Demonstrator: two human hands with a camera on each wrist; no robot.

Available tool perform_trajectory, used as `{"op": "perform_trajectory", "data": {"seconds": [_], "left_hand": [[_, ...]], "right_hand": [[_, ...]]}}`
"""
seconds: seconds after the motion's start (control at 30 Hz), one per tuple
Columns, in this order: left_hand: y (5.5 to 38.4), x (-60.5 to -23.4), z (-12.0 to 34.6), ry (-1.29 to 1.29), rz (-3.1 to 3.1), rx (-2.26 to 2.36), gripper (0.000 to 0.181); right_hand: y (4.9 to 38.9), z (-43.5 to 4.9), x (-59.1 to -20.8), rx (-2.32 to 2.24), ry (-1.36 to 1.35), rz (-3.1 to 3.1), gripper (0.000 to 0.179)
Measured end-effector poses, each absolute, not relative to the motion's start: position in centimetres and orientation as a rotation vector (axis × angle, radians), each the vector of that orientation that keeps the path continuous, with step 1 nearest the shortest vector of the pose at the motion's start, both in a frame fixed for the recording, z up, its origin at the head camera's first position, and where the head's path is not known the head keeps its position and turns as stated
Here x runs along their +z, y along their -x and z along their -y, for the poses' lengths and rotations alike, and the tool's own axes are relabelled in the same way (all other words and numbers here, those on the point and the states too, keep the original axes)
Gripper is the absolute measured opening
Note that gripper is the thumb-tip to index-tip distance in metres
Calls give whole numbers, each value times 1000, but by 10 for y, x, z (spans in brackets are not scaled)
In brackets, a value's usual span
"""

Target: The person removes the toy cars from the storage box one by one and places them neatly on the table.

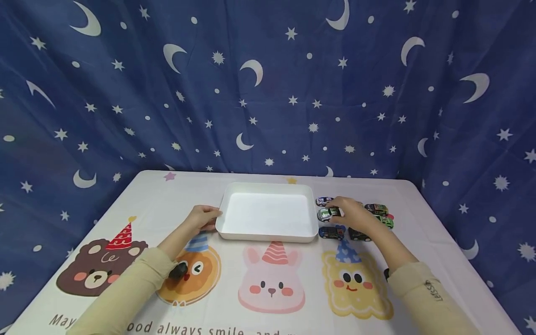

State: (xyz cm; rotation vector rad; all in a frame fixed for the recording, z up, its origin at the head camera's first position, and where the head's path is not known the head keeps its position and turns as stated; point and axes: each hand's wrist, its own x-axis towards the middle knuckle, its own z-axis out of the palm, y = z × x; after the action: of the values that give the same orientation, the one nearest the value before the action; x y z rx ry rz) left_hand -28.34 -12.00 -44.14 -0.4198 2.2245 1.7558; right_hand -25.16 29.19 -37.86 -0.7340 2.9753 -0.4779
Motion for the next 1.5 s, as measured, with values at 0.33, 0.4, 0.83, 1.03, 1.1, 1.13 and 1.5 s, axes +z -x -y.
{"op": "perform_trajectory", "data": {"seconds": [0.33, 0.4, 0.83, 1.03, 1.1, 1.13, 1.5], "left_hand": [[284, -438, 120, 415, -2237, 1753, 32], [284, -440, 120, 410, -2233, 1760, 32], [285, -442, 121, 425, -2221, 1766, 32], [286, -445, 121, 433, -2215, 1772, 32], [286, -445, 122, 439, -2216, 1769, 32], [286, -446, 122, 437, -2219, 1766, 31], [285, -445, 121, 431, -2234, 1749, 32]], "right_hand": [[244, -317, -381, -412, 795, -2984, 34], [242, -322, -383, -413, 787, -2984, 34], [227, -366, -381, -473, 672, -3019, 38], [223, -393, -386, -450, 617, -3052, 37], [222, -401, -390, -447, 597, -3037, 37], [222, -405, -392, -448, 588, -3030, 37], [226, -422, -409, -411, 539, -2989, 36]]}}
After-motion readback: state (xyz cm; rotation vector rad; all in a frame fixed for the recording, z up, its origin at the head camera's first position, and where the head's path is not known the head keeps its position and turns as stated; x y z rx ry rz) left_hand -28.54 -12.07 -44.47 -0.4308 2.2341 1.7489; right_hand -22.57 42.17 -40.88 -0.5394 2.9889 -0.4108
